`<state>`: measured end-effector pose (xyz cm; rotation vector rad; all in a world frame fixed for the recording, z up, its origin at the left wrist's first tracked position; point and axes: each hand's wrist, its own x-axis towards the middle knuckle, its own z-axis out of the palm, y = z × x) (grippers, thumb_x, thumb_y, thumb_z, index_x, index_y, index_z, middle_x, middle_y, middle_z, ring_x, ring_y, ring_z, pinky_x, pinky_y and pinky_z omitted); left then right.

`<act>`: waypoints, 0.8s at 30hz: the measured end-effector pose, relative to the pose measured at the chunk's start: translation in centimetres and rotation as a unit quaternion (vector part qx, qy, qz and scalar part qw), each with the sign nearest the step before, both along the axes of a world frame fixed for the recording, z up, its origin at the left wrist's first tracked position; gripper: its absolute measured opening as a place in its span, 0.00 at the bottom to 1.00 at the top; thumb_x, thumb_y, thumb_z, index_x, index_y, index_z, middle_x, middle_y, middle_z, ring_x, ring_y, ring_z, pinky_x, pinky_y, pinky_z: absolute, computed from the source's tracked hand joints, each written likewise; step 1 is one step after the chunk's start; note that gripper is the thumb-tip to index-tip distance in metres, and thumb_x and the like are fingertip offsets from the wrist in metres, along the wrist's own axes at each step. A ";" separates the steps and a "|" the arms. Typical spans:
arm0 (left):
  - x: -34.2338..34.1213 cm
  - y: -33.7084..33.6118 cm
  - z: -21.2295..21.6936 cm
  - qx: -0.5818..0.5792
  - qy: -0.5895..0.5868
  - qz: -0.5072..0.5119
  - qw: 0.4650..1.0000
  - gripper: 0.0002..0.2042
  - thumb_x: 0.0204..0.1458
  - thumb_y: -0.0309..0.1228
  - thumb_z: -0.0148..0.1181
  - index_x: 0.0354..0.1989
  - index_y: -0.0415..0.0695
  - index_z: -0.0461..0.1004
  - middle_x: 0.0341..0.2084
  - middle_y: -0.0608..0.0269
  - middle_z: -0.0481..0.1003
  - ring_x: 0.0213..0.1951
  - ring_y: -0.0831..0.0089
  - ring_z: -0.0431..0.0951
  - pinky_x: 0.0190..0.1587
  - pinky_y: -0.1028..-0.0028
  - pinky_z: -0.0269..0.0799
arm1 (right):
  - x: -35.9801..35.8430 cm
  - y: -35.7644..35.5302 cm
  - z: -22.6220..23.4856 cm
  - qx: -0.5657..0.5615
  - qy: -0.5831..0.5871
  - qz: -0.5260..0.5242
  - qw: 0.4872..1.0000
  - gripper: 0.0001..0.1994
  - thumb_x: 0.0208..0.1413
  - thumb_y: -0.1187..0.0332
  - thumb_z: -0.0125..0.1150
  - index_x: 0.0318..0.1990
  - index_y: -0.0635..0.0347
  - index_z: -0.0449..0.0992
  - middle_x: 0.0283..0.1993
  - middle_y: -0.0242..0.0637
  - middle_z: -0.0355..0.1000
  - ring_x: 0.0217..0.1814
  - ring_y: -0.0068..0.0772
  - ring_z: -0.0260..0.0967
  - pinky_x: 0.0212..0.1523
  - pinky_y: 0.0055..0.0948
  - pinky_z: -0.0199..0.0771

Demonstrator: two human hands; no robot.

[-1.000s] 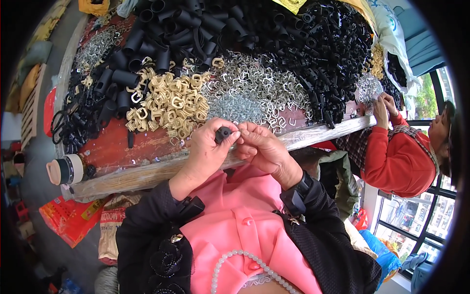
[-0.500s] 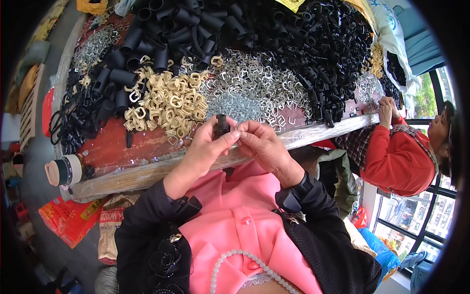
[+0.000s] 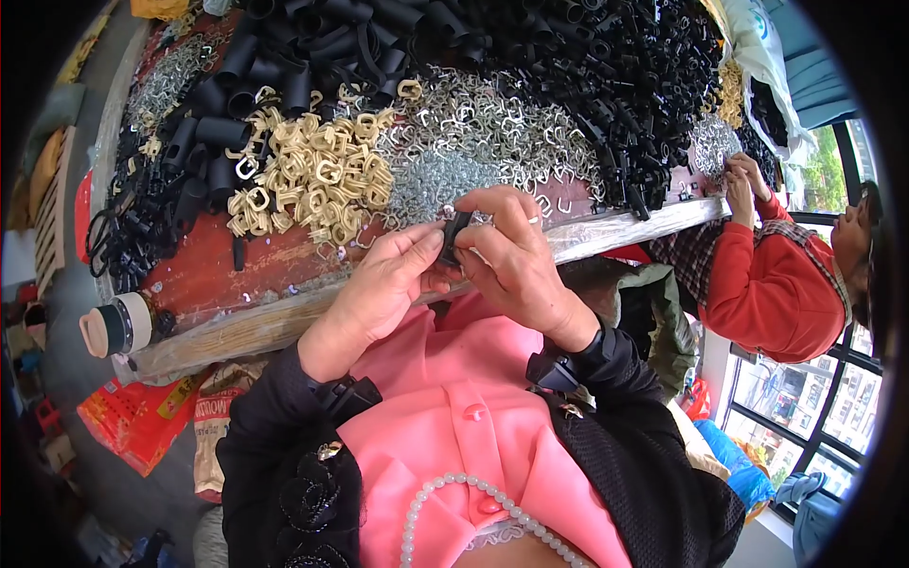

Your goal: The person reaches into a bag to retrieve a black plastic component, then picks up a metal clip and a tan plastic buckle from the table. They fit the metal clip and tan buckle onto the black component by hand before repeating the process.

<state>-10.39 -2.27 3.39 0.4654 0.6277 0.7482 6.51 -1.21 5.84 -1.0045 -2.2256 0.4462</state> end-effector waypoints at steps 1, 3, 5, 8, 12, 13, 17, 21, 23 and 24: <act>0.1 -0.2 0.1 0.006 0.011 -0.007 1.000 0.15 0.54 0.33 0.44 0.48 0.38 0.61 0.33 0.65 0.68 0.32 0.79 0.69 0.32 0.80 0.65 | 0.0 0.0 0.0 0.018 -0.008 0.010 1.000 0.09 0.34 0.77 0.57 0.27 0.60 0.67 0.42 0.41 0.60 0.45 0.42 0.57 0.43 0.33 0.55; 0.2 -0.5 0.2 0.009 0.019 -0.007 1.000 0.15 0.54 0.33 0.44 0.47 0.38 0.61 0.33 0.65 0.68 0.33 0.80 0.69 0.33 0.80 0.65 | 0.0 -0.2 0.0 0.013 -0.009 0.013 1.000 0.09 0.34 0.77 0.58 0.27 0.59 0.67 0.41 0.40 0.60 0.45 0.41 0.57 0.43 0.34 0.54; 0.3 -0.9 0.3 0.021 0.034 -0.006 0.999 0.15 0.54 0.33 0.44 0.47 0.38 0.61 0.34 0.65 0.68 0.33 0.80 0.69 0.34 0.80 0.65 | 0.1 -0.4 0.0 0.008 -0.010 0.019 1.000 0.09 0.32 0.77 0.58 0.25 0.59 0.67 0.41 0.38 0.61 0.45 0.40 0.57 0.44 0.35 0.53; 0.4 -1.4 -0.1 0.039 0.033 -0.027 0.998 0.15 0.54 0.33 0.44 0.47 0.38 0.61 0.35 0.66 0.68 0.34 0.79 0.69 0.36 0.79 0.65 | 0.2 -0.7 0.4 -0.019 -0.019 0.022 0.999 0.08 0.32 0.77 0.59 0.23 0.60 0.67 0.41 0.37 0.61 0.45 0.39 0.57 0.44 0.35 0.53; 0.8 -1.3 0.1 0.081 0.052 -0.045 0.994 0.15 0.54 0.33 0.44 0.47 0.39 0.62 0.34 0.65 0.69 0.34 0.80 0.70 0.35 0.81 0.65 | 0.4 -0.8 1.0 -0.051 -0.035 0.015 0.998 0.07 0.31 0.77 0.59 0.21 0.60 0.67 0.40 0.35 0.62 0.45 0.38 0.57 0.44 0.34 0.54; 0.9 -1.2 0.1 0.100 0.062 -0.049 0.992 0.16 0.54 0.34 0.44 0.48 0.39 0.62 0.34 0.65 0.69 0.34 0.80 0.70 0.35 0.82 0.65 | 0.5 -0.8 1.1 -0.059 -0.042 0.011 0.997 0.07 0.31 0.77 0.60 0.20 0.60 0.67 0.40 0.34 0.62 0.45 0.38 0.57 0.44 0.34 0.54; 0.5 -0.9 -0.3 0.021 0.017 -0.042 0.999 0.15 0.53 0.32 0.45 0.47 0.39 0.62 0.35 0.63 0.69 0.35 0.78 0.71 0.36 0.80 0.66 | 0.5 -0.3 0.3 -0.056 0.004 0.024 0.998 0.06 0.33 0.77 0.60 0.21 0.60 0.69 0.39 0.35 0.62 0.44 0.39 0.59 0.42 0.33 0.57; 0.2 -0.6 -0.5 -0.032 -0.069 -0.017 0.997 0.14 0.52 0.30 0.46 0.45 0.37 0.62 0.38 0.57 0.69 0.37 0.73 0.71 0.38 0.77 0.67 | 1.6 0.0 -0.2 -0.091 0.137 0.003 0.986 0.07 0.35 0.76 0.61 0.25 0.60 0.70 0.38 0.37 0.63 0.42 0.40 0.60 0.40 0.29 0.61; -0.5 -0.5 -1.1 -0.034 -0.073 -0.017 0.997 0.13 0.52 0.30 0.46 0.45 0.37 0.62 0.38 0.56 0.69 0.37 0.72 0.71 0.39 0.76 0.67 | 3.2 0.7 -0.7 -0.044 0.037 -0.088 0.994 0.07 0.36 0.74 0.61 0.27 0.60 0.70 0.37 0.37 0.64 0.40 0.39 0.62 0.37 0.27 0.62; -0.9 -0.4 -1.2 -0.034 -0.077 -0.023 0.996 0.13 0.52 0.29 0.47 0.45 0.37 0.62 0.38 0.55 0.69 0.37 0.72 0.71 0.39 0.76 0.68 | 4.2 1.1 -0.9 0.007 -0.063 -0.182 0.981 0.08 0.38 0.72 0.61 0.29 0.60 0.70 0.37 0.37 0.64 0.37 0.38 0.63 0.33 0.26 0.64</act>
